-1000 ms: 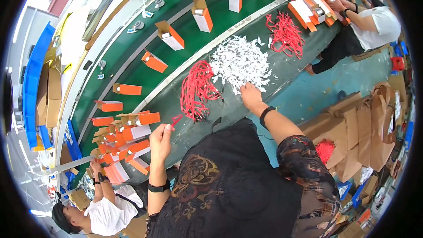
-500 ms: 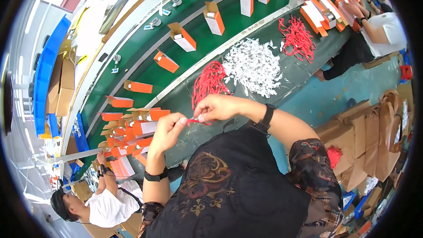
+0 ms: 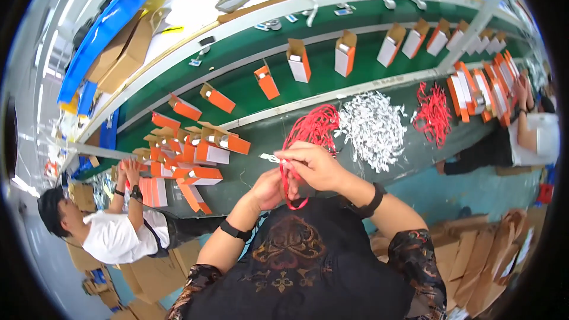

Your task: The person picks up a red lanyard and a white plastic clip, slides the clip onto the lanyard, and places the assembled unit into an orange box. This process is repeated for several units before the person gathers and stacks the filled boxes on the table.

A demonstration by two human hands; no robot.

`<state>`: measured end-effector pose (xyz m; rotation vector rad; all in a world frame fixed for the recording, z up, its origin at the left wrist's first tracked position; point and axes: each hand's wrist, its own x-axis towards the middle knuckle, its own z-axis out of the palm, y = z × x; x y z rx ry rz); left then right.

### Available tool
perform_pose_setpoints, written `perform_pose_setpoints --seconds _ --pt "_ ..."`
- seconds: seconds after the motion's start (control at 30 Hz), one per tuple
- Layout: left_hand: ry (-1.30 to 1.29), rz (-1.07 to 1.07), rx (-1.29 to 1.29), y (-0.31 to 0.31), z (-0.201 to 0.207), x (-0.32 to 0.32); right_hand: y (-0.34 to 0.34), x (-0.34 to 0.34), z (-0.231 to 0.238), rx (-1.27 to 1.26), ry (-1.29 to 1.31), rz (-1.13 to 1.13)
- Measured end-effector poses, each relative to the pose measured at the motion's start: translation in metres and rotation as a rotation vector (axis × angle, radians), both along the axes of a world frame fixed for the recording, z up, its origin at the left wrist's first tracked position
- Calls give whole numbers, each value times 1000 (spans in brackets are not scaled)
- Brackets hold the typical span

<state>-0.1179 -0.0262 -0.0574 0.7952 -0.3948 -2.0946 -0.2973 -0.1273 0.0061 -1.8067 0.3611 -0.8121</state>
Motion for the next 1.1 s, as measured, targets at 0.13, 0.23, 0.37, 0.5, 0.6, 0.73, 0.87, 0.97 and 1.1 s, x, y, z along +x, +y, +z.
perform_pose_setpoints --seconds 0.13,0.23,0.37,0.5,0.6,0.73,0.87,0.97,1.1 --pt "35 86 21 3 46 -12 4 4 2 -332 147 -246" --pt "-349 62 -244 9 30 -10 6 14 10 -600 135 -266" --pt "-728 98 -351 11 25 -23 6 21 21 -799 220 -243" --pt "-1175 113 -655 20 35 2 -7 19 25 -846 481 -264" --pt "-1351 261 -708 35 50 29 -22 14 26 -730 677 -107" --pt "-1143 366 -308 31 59 50 -15 28 39 124 466 426" --pt "-1254 196 -503 27 85 31 0 67 42 79 7 -92" --pt "-1818 264 -640 23 109 37 -10 88 29 -828 285 -175" --pt "-1814 367 -692 24 106 90 -12 100 40 -463 232 455"
